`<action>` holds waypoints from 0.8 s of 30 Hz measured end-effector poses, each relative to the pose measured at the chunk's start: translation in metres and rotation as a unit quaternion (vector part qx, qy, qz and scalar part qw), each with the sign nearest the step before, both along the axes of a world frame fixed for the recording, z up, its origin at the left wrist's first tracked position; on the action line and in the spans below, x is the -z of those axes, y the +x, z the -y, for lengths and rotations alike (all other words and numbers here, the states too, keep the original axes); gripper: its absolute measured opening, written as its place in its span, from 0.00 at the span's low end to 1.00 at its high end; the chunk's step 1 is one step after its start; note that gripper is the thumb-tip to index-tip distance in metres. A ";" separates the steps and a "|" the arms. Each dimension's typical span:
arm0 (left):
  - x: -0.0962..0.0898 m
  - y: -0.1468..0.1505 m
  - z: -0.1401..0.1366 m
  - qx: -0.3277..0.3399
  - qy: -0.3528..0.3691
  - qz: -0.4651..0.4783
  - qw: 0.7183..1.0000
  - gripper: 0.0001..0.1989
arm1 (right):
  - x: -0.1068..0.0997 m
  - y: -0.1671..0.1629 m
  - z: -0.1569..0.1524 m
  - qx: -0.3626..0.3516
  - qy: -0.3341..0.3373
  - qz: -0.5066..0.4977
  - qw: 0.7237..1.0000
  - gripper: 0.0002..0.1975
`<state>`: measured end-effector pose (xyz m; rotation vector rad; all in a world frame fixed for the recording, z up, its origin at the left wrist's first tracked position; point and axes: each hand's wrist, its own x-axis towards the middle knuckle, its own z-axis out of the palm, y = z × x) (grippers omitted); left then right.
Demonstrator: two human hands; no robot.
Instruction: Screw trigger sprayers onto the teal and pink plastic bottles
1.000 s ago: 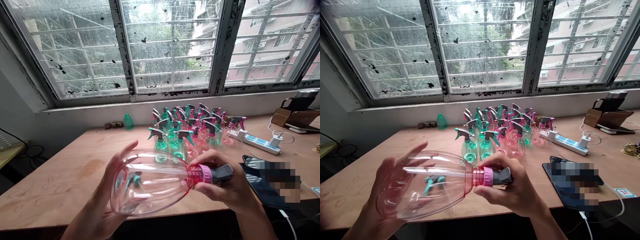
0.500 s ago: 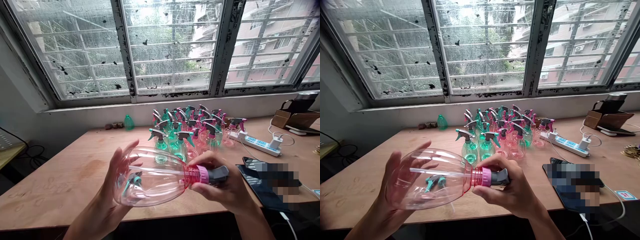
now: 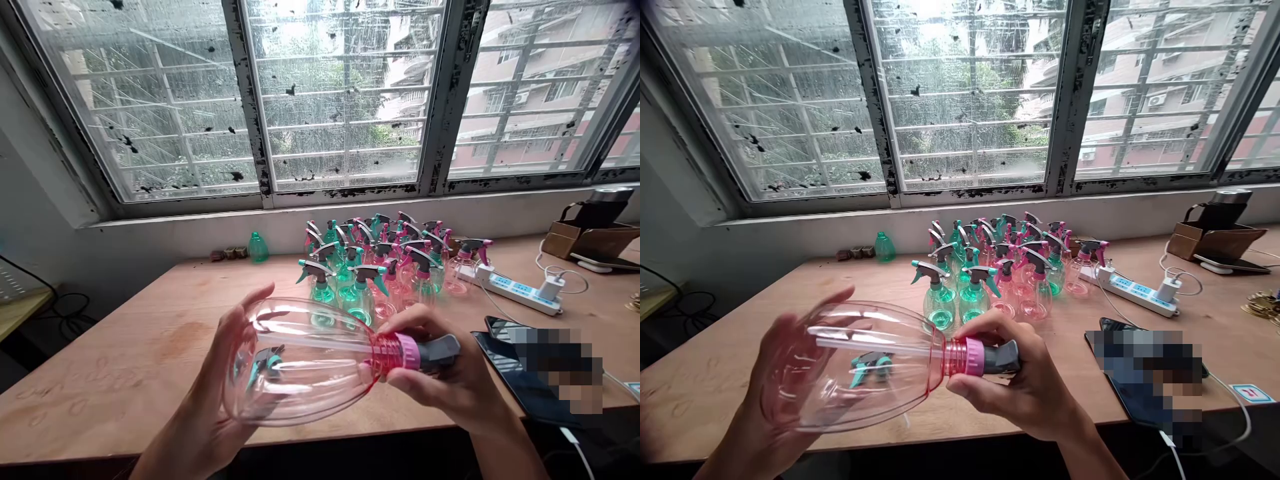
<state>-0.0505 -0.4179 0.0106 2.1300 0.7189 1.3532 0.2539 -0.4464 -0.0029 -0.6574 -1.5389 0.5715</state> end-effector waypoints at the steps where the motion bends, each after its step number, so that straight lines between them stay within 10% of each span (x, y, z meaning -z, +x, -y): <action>1: 0.001 -0.002 -0.002 -0.003 -0.004 -0.007 1.000 0.47 | 0.000 0.000 0.000 0.002 0.002 0.005 1.000 0.14; 5: -0.002 -0.011 -0.014 0.037 -0.002 -0.023 0.999 0.58 | 0.001 0.000 -0.001 0.004 0.008 0.015 1.000 0.14; 24: -0.010 -0.011 -0.009 0.027 0.009 -0.045 0.999 0.46 | 0.001 0.003 0.001 0.003 0.005 -0.003 1.000 0.15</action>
